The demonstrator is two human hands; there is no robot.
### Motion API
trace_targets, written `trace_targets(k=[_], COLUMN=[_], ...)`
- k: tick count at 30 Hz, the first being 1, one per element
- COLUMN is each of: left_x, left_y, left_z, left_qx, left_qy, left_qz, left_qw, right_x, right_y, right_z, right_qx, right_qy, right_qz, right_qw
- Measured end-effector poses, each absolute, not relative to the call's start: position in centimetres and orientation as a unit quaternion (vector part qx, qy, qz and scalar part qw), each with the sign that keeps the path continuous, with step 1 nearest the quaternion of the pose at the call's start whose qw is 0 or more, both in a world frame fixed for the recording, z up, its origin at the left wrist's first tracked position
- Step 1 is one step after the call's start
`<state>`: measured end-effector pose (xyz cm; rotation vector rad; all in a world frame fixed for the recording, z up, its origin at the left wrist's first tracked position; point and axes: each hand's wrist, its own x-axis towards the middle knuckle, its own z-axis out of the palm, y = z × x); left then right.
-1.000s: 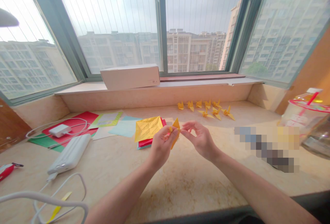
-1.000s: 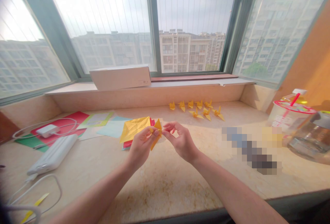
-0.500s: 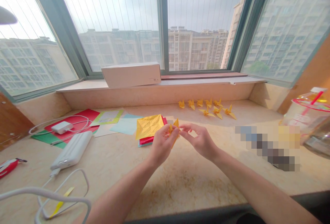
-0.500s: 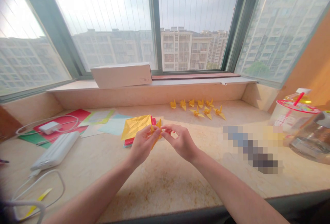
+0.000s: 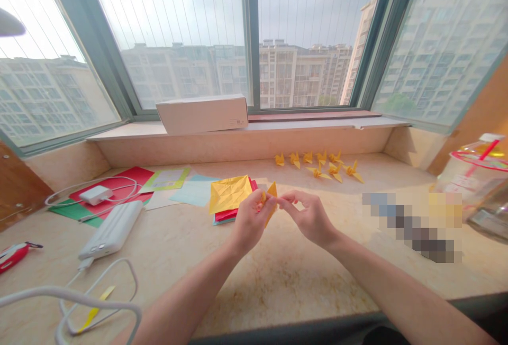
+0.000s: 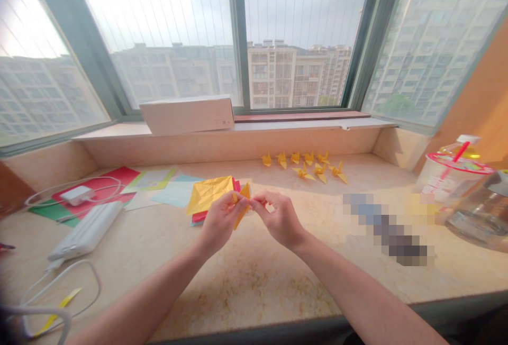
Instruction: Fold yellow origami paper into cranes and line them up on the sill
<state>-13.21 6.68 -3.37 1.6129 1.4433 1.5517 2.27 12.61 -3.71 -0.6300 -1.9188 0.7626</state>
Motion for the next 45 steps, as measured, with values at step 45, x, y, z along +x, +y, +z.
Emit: trace_targets(k=[45], left_x=[-12.4], left_y=[6.8], left_z=[-4.3], left_qx=[0.602], left_qy=[0.484], left_qz=[0.492], left_qw=[0.402], right_x=[3.3], right_y=[16.7], right_z=[-3.4], right_qx=[-0.316], right_qy=[-0.53], right_qz=[0.606], right_qw=[0.502])
